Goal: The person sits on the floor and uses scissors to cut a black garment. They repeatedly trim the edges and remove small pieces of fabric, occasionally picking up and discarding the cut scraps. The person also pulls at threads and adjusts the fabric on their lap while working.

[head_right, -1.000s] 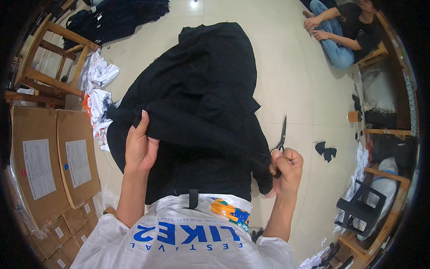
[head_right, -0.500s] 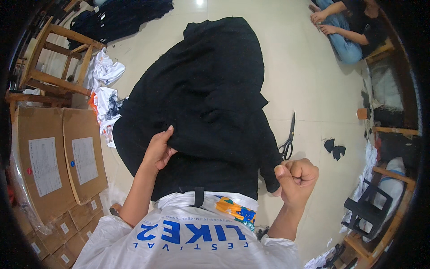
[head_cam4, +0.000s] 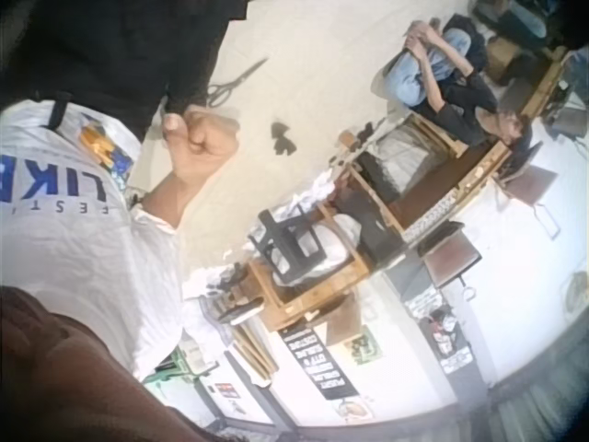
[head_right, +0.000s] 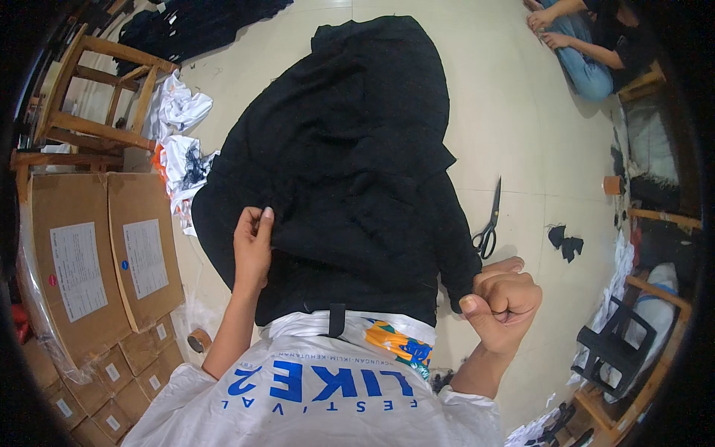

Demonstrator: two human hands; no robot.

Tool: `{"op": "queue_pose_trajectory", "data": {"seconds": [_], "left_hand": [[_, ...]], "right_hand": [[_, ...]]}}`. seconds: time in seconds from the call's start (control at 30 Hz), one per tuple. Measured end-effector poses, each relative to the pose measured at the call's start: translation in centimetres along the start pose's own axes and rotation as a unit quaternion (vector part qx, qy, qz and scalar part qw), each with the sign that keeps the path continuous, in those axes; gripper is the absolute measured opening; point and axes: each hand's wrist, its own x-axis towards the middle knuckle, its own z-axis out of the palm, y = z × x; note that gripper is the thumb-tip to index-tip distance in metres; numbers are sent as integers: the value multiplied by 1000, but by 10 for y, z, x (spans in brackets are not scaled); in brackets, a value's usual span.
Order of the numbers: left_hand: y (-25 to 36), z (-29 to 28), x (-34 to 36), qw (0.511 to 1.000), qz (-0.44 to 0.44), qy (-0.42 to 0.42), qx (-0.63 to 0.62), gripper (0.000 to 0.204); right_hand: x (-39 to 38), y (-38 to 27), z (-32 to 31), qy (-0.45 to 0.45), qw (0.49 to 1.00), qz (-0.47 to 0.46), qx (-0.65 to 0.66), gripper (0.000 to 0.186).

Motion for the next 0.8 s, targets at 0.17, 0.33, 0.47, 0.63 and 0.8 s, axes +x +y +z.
{"op": "queue_pose_trajectory", "data": {"seconds": [0.17, 0.33, 0.47, 0.63, 0.8], "left_hand": [[12, -7, 19, 870, -168, -55, -461, 25], [30, -13, 31, 723, -225, -160, -633, 35], [34, -5, 29, 713, -220, -104, -658, 35], [23, 8, 22, 736, -241, -88, -626, 31], [19, -5, 37, 852, -188, 18, -488, 22]], "right_hand": [[-1, 7, -3, 19, 999, 33, -36, 59], [-7, 21, -11, 98, 988, 121, 24, 57], [-6, 29, -21, 146, 977, 145, 54, 53], [0, 30, -33, 186, 967, 106, 136, 50], [1, 25, -51, 163, 978, 112, 63, 48]]}}
